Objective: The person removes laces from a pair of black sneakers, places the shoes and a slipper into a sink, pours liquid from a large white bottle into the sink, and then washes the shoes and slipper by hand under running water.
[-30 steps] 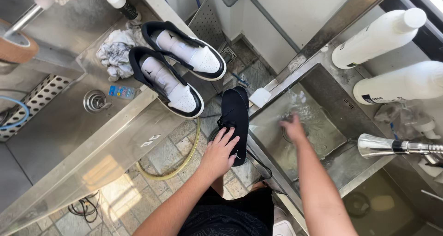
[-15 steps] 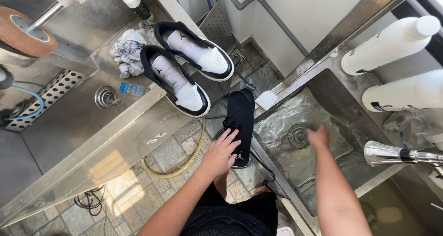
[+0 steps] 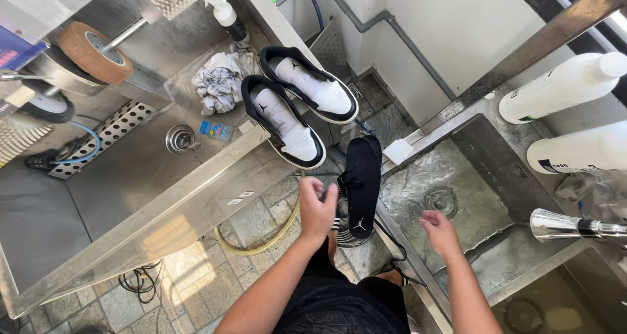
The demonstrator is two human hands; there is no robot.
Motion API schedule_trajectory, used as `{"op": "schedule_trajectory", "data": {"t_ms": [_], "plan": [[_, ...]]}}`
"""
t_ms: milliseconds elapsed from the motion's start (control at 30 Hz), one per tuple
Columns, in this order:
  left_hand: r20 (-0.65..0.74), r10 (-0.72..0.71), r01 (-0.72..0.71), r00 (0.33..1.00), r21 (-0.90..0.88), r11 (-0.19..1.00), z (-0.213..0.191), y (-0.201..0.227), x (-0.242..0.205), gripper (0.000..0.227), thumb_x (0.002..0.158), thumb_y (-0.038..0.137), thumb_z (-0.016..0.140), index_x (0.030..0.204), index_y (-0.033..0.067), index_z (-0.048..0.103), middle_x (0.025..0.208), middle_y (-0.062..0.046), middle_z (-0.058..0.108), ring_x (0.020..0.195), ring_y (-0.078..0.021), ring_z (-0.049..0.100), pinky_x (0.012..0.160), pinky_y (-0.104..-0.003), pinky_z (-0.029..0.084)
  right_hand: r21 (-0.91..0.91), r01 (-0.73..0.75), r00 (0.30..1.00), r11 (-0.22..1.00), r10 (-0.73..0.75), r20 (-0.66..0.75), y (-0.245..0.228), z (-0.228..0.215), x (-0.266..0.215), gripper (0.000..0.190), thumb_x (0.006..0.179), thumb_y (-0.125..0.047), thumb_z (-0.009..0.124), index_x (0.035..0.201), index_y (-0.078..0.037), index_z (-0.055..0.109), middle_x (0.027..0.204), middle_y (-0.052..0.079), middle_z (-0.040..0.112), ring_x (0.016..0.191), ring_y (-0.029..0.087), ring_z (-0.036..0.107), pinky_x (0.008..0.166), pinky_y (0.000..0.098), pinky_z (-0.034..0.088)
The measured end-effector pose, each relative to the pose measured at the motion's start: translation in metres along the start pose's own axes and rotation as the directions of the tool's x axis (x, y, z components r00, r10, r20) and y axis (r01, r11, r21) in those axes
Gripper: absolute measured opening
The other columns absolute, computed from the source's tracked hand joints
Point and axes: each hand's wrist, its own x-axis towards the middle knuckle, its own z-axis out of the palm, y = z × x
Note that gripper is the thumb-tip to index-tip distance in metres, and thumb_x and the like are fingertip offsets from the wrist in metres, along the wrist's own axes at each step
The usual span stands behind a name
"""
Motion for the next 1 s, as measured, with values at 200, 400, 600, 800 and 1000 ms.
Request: {"op": "schedule_trajectory", "data": {"t_ms": [200,400,600,800,1000], "plan": [[-0.062,-0.582,0.38,0.811,-0.701,0.604,-0.016,-0.015,0.101,0.072,0.084,0.04,0.071,0.136,0.0116,0.031,0.121,-0.008,0.054,0.098,-0.0193,0.059,0.079,-0.038,0.05,0.078,0.186,0.975,0.979,-0.175,-0.136,-0.06,0.007,-0.04,0.031,0.096,-0.014,0.066,0.123,-0.001,0.066,0.109,0.01,0.074,0.097,0.016,0.068,0.085,0.0293,0.054],[-0.071,-0.446,0.214,0.892,-0.804,0.555,-0.022,-0.038,0.123,0.052,0.089,0.028,0.067,0.128,-0.0044,0.054,0.111,-0.013,0.067,0.097,-0.021,0.067,0.083,-0.034,0.055,0.102,0.395,0.918,0.913,-0.388,-0.08,-0.167,0.048,-0.073,0.026,0.094,-0.01,0.066,0.118,-0.001,0.067,0.105,0.007,0.075,0.094,0.012,0.07,0.084,0.0269,0.056],[-0.164,-0.369,0.13,0.915,-0.745,0.654,-0.045,-0.021,0.051,0.045,0.084,0.01,0.06,0.127,-0.0018,0.055,0.109,-0.012,0.068,0.095,-0.0216,0.067,0.084,-0.033,0.056,0.33,0.397,0.901,0.856,-0.433,0.04,-0.213,0.093,-0.1,0.032,0.096,-0.012,0.067,0.124,0.001,0.065,0.107,0.009,0.076,0.095,0.013,0.071,0.086,0.028,0.056],[0.055,-0.115,0.117,0.992,-0.753,0.648,-0.043,0.021,-0.071,0.054,0.083,0.004,0.056,0.136,0.0005,0.047,0.118,-0.014,0.064,0.104,-0.0204,0.066,0.093,-0.034,0.054,0.729,-0.235,0.822,0.643,-0.269,0.502,-0.199,0.106,-0.113,0.064,0.095,-0.036,0.06,0.147,0.0,0.048,0.14,0.008,0.064,0.125,0.018,0.065,0.104,0.0318,0.052],[0.661,-0.012,0.153,0.75,-0.156,0.976,-0.013,0.055,-0.084,0.049,0.088,0.031,0.068,0.122,-0.0038,0.065,0.117,-0.012,0.062,0.104,-0.0235,0.055,0.089,-0.036,0.047,0.817,-0.424,0.607,0.39,-0.548,0.576,-0.188,0.025,-0.146,0.102,0.083,-0.06,0.073,0.151,0.01,0.042,0.147,0.028,0.054,0.127,0.037,0.062,0.107,0.0476,0.049]]}}
